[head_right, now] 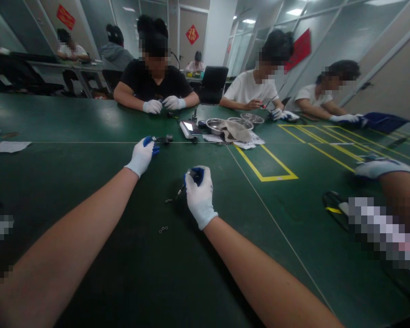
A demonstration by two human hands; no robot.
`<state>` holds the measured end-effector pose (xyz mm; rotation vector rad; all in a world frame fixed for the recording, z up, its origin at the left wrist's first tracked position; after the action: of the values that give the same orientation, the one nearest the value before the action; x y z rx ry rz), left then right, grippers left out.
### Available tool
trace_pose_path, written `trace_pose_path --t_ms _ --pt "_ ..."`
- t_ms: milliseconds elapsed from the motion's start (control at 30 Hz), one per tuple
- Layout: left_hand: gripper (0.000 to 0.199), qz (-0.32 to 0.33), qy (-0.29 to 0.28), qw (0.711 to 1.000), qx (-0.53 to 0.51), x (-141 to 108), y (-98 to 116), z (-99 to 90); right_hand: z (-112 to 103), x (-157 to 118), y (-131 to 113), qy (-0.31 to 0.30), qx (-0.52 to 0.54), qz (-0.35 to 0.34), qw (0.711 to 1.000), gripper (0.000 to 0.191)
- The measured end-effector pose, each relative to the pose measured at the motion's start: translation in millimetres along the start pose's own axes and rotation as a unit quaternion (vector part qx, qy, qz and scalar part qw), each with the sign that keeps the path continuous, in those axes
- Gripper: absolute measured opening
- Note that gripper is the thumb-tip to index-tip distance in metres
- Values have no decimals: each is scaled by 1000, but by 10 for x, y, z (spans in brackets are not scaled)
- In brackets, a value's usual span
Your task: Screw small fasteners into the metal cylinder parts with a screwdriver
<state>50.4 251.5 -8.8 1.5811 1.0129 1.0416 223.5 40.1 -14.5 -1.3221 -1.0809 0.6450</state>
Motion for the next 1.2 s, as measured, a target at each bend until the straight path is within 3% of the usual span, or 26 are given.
trace_pose_path --t_ms 200,267,333,433,533,667,800,967,1067,1200 --pt "20 -31 -39 999 -3 -424 107 9 -44 24 71 33 57 -22 998 43" --pt "16 -16 -95 993 72 -659 193 74 -70 37 78 50 56 -41 996 41" --pt "16 38 -176 964 194 -942 318 189 -95 37 76 64 53 -57 995 38" --pt "18 80 -235 912 327 -1382 445 301 -100 10 57 59 49 -71 994 35" --pt "25 85 -242 881 398 -1707 527 347 -64 -42 16 27 49 -86 995 34" --pt "25 31 -219 857 465 -1891 526 359 15 -123 -74 -21 23 -107 994 39" --pt "21 5 -208 862 462 -1931 504 350 98 -209 -189 -65 -15 -122 990 36" --pt "19 19 -175 903 393 -1950 519 264 165 -306 -325 -117 -50 -151 980 35" --pt "15 33 -158 926 341 -1954 532 210 145 -325 -366 -108 -49 -161 980 37" --pt "18 47 -169 933 315 -1951 553 207 103 -317 -381 -84 -60 -160 982 49"
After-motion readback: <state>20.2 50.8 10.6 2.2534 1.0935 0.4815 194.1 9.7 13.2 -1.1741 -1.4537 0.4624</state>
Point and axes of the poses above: each hand's wrist, its own x-axis towards the middle knuckle, its own z-axis out of the palm, y = z × x, the point moved 6 cm from there along x, towards the middle knuckle, and after that the axes turned 14 degrees about -y, right-handed, at the moved point
